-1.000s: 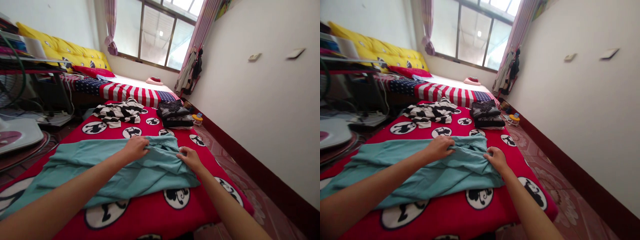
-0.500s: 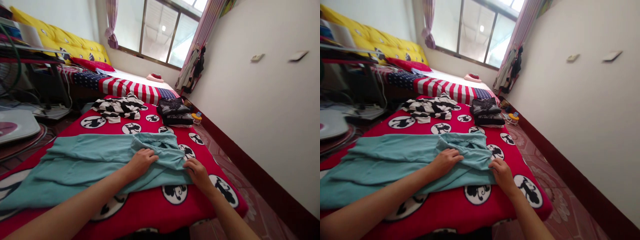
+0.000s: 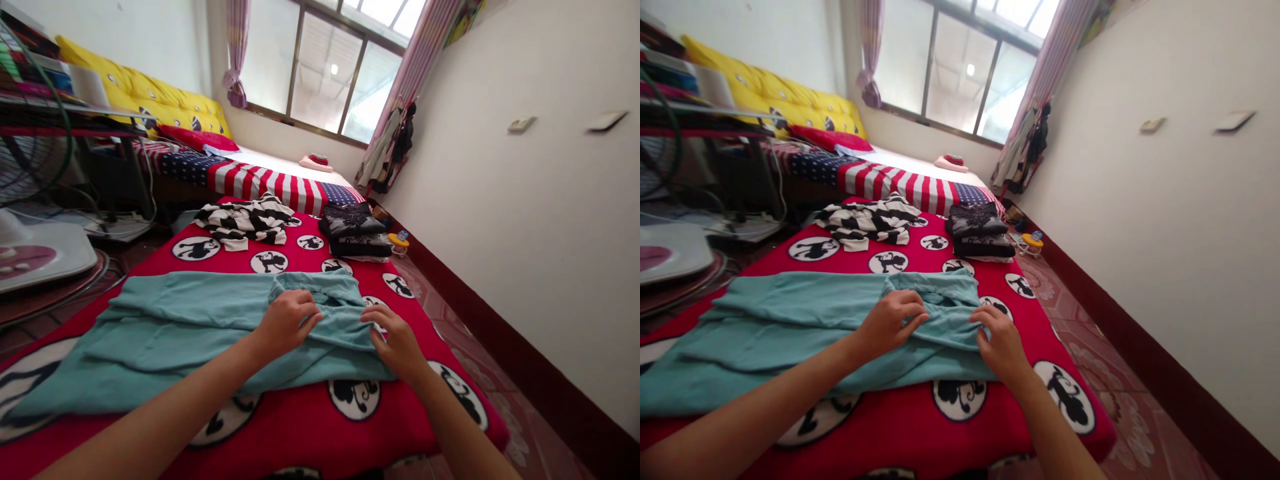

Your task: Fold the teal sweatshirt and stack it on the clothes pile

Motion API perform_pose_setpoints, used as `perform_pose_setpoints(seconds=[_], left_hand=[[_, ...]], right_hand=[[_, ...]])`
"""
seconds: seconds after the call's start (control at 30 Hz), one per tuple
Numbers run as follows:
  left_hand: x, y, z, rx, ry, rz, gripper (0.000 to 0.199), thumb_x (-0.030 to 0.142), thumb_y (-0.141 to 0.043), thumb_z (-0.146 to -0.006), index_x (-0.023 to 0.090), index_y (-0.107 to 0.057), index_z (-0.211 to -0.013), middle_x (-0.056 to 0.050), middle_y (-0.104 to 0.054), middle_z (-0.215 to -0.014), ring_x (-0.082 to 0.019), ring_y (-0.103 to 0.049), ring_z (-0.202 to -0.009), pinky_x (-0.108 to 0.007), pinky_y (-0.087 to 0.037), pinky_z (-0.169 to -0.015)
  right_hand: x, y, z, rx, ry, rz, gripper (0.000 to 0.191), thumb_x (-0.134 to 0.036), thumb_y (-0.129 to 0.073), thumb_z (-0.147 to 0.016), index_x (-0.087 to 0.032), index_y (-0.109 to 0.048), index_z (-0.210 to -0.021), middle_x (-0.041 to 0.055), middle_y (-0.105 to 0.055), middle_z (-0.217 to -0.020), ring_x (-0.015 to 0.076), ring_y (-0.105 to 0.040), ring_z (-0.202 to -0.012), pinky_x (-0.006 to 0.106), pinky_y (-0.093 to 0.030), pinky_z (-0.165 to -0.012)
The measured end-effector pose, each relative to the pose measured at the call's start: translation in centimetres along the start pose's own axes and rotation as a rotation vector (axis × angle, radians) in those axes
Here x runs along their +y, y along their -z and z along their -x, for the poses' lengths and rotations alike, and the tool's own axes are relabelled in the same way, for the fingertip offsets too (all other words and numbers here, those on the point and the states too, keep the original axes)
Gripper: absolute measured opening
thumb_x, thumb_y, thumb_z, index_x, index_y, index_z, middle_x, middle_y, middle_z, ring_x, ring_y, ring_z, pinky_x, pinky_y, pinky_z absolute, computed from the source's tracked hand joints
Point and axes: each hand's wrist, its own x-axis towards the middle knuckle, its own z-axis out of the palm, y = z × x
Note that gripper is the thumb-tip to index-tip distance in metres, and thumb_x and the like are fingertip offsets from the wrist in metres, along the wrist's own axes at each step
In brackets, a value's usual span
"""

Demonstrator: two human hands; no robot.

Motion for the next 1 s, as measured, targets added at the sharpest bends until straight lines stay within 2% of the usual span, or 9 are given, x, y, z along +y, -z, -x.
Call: perform_pose_setpoints(seconds=[0.13,0.2,0.33,0.43,0.53,0.7,0.77,0.87,1.0], left_hand=[[-2.3,0.0,0.8,0.279,0.205,-0.098,0.012,0.024,-0.054,-0.088,0.022,-0.065,-0.092,-0.005,-0.062,-0.094,-0.023,-0.059,-0.093,-0.036,-0.046,-0.085],[-4.1,-0.1,1.5,0.383,0.316,-0.079,0.014,0.022,-0.057,-0.085,0.022,-0.062,-0.098,-0.006,-0.060,-0.099,-0.024,-0.058,-0.096,-0.038,-0.047,-0.086],[-6.3,-0.4,2.6,0.425,0.456,0.078,0.018,0.021,-0.061,-0.080,0.020,-0.061,-0.098,-0.006,-0.061,-0.098,-0.020,-0.060,-0.082,-0.035,-0.051,-0.074],[-6.3,-0.6,2.8,0.405,0.480,0.175,0.018,0.019,-0.061,-0.078,0.019,-0.062,-0.096,-0.005,-0.063,-0.092,-0.019,-0.062,-0.078,-0.030,-0.051,-0.065],[-5.9,-0.8,2.7,0.419,0.496,0.240,0.018,0.017,-0.059,-0.077,0.019,-0.062,-0.095,-0.004,-0.065,-0.085,-0.018,-0.063,-0.076,-0.027,-0.050,-0.060],[-5.5,-0.9,2.5,0.454,0.442,0.290,0.013,0.019,-0.059,-0.079,0.019,-0.062,-0.092,-0.003,-0.066,-0.083,-0.017,-0.064,-0.074,-0.026,-0.051,-0.061],[-5.3,-0.9,2.4,0.465,0.394,0.288,0.011,0.019,-0.058,-0.080,0.020,-0.062,-0.091,-0.003,-0.065,-0.083,-0.016,-0.063,-0.075,-0.026,-0.051,-0.063],[-5.1,-0.8,2.5,0.471,0.353,0.288,0.010,0.018,-0.057,-0.082,0.019,-0.061,-0.091,-0.002,-0.063,-0.082,-0.015,-0.061,-0.075,-0.025,-0.051,-0.064],[-5.2,-0.8,2.6,0.475,0.354,0.265,0.011,0.014,-0.056,-0.082,0.019,-0.061,-0.090,-0.001,-0.062,-0.081,-0.014,-0.060,-0.074,-0.025,-0.050,-0.064]], right_hand=[[-2.6,-3.7,-3.2,0.055,-0.006,-0.187,0.024,-0.012,-0.048,-0.080,-0.025,-0.067,-0.089,0.0054,-0.066,-0.094,0.0202,-0.062,-0.089,0.033,-0.048,-0.079],[-3.1,-6.1,-5.0,0.071,-0.058,-0.275,0.022,-0.014,-0.050,-0.080,-0.024,-0.068,-0.084,0.0046,-0.067,-0.089,0.0194,-0.062,-0.084,0.031,-0.048,-0.073],[-3.4,-9.9,-8.7,0.046,-0.368,-0.482,0.013,-0.016,-0.060,-0.072,-0.024,-0.071,-0.075,0.0015,-0.070,-0.076,0.0175,-0.062,-0.069,0.028,-0.046,-0.066],[-3.3,-11.6,-10.7,-0.031,-0.544,-0.572,0.009,-0.020,-0.068,-0.066,-0.021,-0.068,-0.057,-0.0006,-0.063,-0.051,0.0134,-0.054,-0.045,0.026,-0.039,-0.052],[-3.1,-12.5,-11.6,-0.066,-0.628,-0.658,0.023,-0.028,-0.073,-0.064,-0.019,-0.061,-0.046,-0.0012,-0.054,-0.039,0.0092,-0.043,-0.034,0.023,-0.030,-0.042],[-4.0,-13.6,-11.5,0.048,-0.723,-0.912,0.029,-0.043,-0.074,-0.061,-0.018,-0.059,-0.062,-0.0040,-0.055,-0.050,0.0055,-0.038,-0.035,0.020,-0.024,-0.035],[-4.6,-13.8,-11.4,0.103,-0.745,-1.018,0.031,-0.042,-0.076,-0.058,-0.019,-0.058,-0.069,-0.0053,-0.055,-0.053,0.0062,-0.042,-0.040,0.018,-0.028,-0.036],[-5.5,-13.8,-11.4,0.156,-0.769,-1.162,0.028,-0.037,-0.074,-0.059,-0.020,-0.058,-0.075,-0.0030,-0.061,-0.063,0.0101,-0.056,-0.055,0.019,-0.042,-0.046],[-5.9,-13.2,-11.2,0.179,-0.803,-1.276,0.016,-0.032,-0.062,-0.065,-0.021,-0.054,-0.072,0.0014,-0.066,-0.069,0.0157,-0.064,-0.068,0.027,-0.053,-0.062]])
